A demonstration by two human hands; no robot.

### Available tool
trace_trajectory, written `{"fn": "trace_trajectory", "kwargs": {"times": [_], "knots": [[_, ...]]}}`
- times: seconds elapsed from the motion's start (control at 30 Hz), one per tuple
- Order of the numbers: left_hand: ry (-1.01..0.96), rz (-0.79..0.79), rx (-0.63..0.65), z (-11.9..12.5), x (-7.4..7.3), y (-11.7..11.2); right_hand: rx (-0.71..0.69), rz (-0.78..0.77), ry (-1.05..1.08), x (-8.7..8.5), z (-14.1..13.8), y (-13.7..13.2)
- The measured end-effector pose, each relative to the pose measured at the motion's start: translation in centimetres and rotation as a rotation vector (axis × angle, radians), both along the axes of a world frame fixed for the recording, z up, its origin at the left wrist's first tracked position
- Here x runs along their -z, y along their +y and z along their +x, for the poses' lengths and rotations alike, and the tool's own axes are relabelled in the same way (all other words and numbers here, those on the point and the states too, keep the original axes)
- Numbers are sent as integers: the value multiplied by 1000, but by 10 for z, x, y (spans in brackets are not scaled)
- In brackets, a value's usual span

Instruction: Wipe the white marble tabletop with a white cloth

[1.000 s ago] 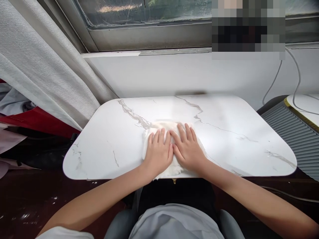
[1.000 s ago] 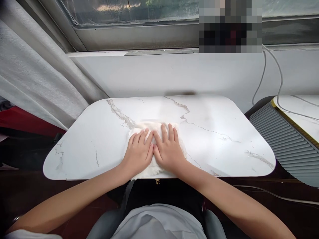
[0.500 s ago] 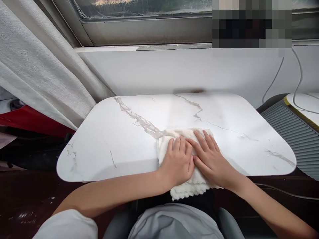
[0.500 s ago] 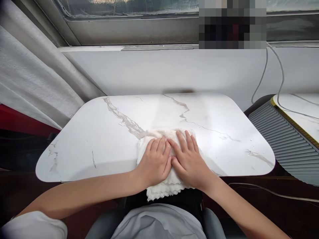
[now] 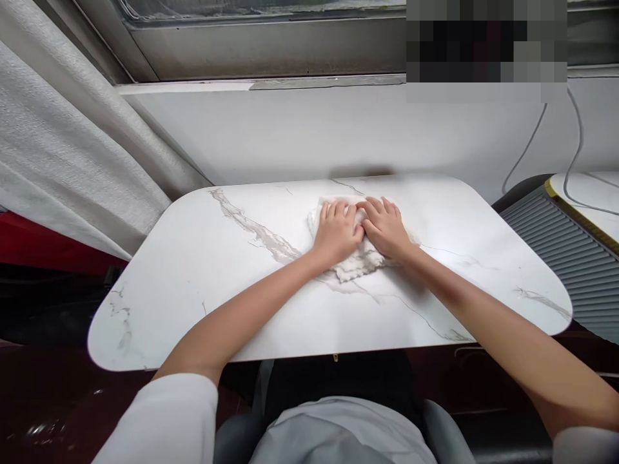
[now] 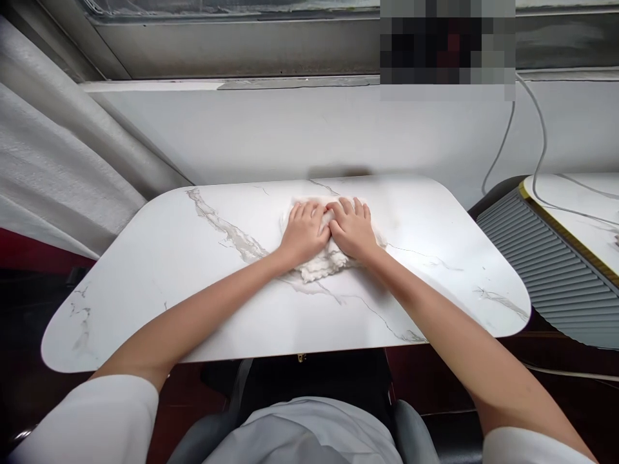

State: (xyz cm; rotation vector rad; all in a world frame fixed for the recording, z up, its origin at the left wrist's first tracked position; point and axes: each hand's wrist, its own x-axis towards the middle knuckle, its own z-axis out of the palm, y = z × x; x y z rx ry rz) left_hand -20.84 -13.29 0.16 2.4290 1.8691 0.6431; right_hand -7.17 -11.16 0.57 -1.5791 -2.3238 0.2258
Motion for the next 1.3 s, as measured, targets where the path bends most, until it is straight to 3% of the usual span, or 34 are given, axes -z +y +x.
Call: {"fn": "trace_trajectory", "kwargs": {"times": [0.23, 0.53, 0.77, 1.03, 1.3], "knots": [[-56, 31, 32, -23, 1, 69, 15, 47, 24, 7, -19, 65], [-96, 43, 15, -27, 4, 119, 36, 47, 42, 10, -23, 114], [-50, 10, -37, -4, 0, 130, 27, 57, 38, 8, -7, 131], [-46, 7, -23, 45, 2, 134, 42, 118, 84, 13, 41, 139], [-54, 4, 37, 77, 4, 122, 96, 173, 51, 18, 75, 125]]}}
